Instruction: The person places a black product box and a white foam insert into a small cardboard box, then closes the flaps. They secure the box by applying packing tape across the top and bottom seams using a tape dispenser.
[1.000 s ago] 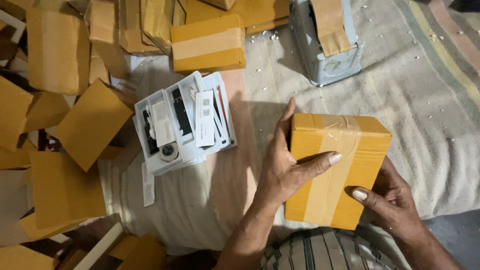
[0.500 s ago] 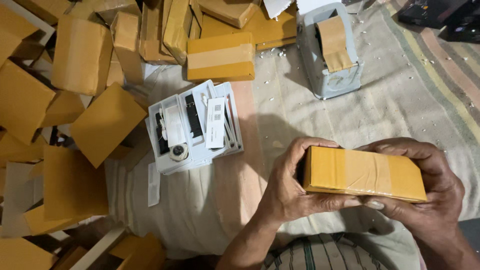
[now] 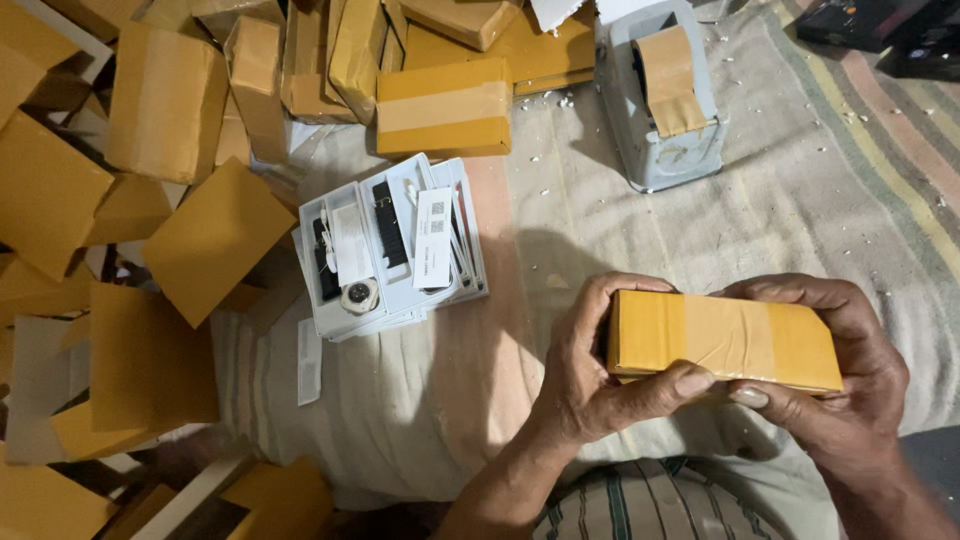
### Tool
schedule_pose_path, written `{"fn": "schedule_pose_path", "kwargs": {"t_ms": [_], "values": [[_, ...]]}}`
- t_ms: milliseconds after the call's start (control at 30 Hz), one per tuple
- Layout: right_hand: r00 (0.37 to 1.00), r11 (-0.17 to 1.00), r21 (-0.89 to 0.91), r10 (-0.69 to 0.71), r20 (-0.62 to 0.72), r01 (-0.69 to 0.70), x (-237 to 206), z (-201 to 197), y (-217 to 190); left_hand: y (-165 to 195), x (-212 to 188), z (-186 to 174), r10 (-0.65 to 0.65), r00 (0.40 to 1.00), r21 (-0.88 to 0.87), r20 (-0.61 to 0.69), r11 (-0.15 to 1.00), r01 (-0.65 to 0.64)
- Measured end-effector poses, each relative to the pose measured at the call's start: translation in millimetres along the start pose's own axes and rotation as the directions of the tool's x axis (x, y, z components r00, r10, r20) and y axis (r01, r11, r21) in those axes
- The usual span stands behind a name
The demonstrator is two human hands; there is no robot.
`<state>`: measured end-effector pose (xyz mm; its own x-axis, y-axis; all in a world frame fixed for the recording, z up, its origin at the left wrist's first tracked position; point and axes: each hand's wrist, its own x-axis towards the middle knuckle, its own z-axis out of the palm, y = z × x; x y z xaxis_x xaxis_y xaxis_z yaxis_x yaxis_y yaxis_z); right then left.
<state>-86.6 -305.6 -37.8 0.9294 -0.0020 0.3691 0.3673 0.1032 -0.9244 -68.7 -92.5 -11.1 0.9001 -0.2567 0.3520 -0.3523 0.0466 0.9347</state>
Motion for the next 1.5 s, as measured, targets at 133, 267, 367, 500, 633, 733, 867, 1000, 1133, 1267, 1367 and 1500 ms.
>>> {"fn": "schedule_pose_path", "kwargs": {"t_ms": [133,267,367,500,633,733,867,1000,1133,1267,1367,1500], "values": [[0.998,1.0,0.021,0.009,0.059,-0.01,0.8,-3.6,6.0,-8.4,1.5,2.5,0.008,0.995,-0.02,-0.095,1.0,-0.01],[0.994,0.998,0.06,-0.026,0.106,0.019,6.1,-5.4,14.1,-13.9,2.6,-0.2,0.012,0.992,0.021,-0.129,1.0,-0.009],[0.993,0.978,0.208,0.007,0.12,-0.032,5.8,-6.0,21.8,-17.5,1.5,-1.3,0.02,0.994,-0.095,-0.106,0.995,-0.03],[0.997,0.953,0.294,0.078,0.005,-0.076,-0.3,-8.5,41.7,-31.7,1.4,-3.6,0.05,0.998,0.023,-0.03,0.999,-0.049],[0.98,0.979,0.061,0.197,0.006,-0.197,-13.1,-8.2,70.1,-55.6,-2.5,-12.7,0.002,0.999,0.123,-0.049,0.992,0.004],[0.941,0.94,0.051,0.337,0.002,-0.337,-22.8,-1.5,87.8,-74.7,-9.3,-16.7,-0.038,0.999,0.093,-0.035,0.995,0.041],[0.919,0.919,-0.004,0.394,-0.006,-0.394,-28.5,7.3,97.2,-93.6,-18.8,-18.4,-0.087,0.995,0.077,-0.054,0.993,0.091],[0.892,0.892,-0.029,0.451,-0.012,-0.451,-30.3,9.0,97.9,-100.1,-25.0,-19.7,-0.156,0.987,-0.051,-0.03,0.987,0.155],[0.892,0.892,0.013,0.453,-0.008,-0.453,-28.5,0.3,101.9,-96.1,-28.7,-20.0,-0.123,0.992,-0.069,-0.023,0.99,0.121],[0.883,0.884,0.011,0.467,-0.05,-0.467,-22.9,-18.3,100.8,-88.0,-22.8,-15.3,-0.033,0.989,0.155,-0.145,0.986,0.055],[0.865,0.822,0.378,0.492,-0.098,-0.425,-19.9,-28.0,90.9,-82.4,-5.4,-19.6,0.654,0.749,0.778,-0.106,0.524,-0.348],[0.797,0.844,0.404,0.498,-0.343,-0.353,-11.3,-22.6,76.8,-69.3,-1.4,-24.9,0.566,0.817,0.968,0.11,0.128,-0.218]]}}
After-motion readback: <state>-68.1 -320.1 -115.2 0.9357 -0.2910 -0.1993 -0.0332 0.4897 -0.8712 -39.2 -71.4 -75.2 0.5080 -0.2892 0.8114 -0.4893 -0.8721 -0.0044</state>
